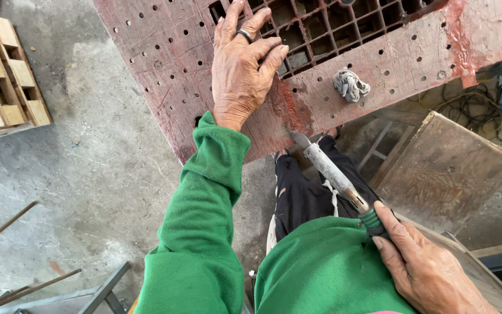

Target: The person scrapes a reddish-brown surface on a large perforated board using a chisel-like tool. They hold the board with one hand and scrape with the other, occasionally using a small cloth to wipe the area. The person also scrapes a separate narrow strip of material.

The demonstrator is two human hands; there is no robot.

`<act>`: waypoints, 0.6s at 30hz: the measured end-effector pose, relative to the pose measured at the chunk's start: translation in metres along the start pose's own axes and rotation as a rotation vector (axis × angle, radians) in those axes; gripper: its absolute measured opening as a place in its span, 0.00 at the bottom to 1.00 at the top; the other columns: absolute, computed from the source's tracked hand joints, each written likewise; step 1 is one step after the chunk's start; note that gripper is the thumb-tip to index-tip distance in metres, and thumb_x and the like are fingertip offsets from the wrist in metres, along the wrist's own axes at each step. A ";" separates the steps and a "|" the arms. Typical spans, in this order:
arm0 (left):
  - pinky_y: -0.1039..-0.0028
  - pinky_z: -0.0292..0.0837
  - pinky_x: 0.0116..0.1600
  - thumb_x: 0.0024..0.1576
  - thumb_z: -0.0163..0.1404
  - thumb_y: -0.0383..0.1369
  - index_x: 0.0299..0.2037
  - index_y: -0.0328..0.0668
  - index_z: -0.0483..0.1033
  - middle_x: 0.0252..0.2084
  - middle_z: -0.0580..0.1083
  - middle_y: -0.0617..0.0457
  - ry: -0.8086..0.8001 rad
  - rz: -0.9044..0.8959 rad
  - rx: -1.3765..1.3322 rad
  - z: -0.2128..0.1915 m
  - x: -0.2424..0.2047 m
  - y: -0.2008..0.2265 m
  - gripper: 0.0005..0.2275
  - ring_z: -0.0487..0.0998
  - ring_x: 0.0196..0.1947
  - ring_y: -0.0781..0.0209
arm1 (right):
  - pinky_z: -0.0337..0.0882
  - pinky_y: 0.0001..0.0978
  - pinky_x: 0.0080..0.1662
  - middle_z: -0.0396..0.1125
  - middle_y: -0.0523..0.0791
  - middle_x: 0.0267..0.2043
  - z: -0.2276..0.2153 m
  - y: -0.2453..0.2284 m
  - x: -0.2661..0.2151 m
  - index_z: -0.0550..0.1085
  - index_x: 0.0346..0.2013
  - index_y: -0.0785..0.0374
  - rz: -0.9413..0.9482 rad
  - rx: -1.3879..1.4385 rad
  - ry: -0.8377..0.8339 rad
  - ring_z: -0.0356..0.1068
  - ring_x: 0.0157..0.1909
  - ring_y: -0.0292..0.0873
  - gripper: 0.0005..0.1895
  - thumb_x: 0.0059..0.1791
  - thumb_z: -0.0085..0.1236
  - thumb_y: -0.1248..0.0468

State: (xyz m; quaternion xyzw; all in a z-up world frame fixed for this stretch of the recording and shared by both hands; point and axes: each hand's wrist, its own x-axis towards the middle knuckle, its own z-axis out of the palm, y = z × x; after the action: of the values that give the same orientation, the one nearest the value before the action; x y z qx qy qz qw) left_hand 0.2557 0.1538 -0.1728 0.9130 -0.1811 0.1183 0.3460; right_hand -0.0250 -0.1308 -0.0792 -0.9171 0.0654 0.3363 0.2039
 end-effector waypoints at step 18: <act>0.50 0.46 0.77 0.64 0.56 0.45 0.46 0.46 0.87 0.65 0.73 0.55 0.011 0.003 0.019 0.006 0.001 -0.002 0.14 0.56 0.74 0.46 | 0.74 0.46 0.51 0.70 0.55 0.58 0.003 -0.004 -0.002 0.62 0.68 0.53 -0.075 0.090 0.140 0.73 0.55 0.59 0.33 0.49 0.56 0.54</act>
State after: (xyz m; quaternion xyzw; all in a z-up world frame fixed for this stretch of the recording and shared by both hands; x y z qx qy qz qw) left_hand 0.2574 0.1509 -0.1778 0.9152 -0.1797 0.1256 0.3382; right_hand -0.0273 -0.1260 -0.0786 -0.9300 0.0599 0.2602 0.2524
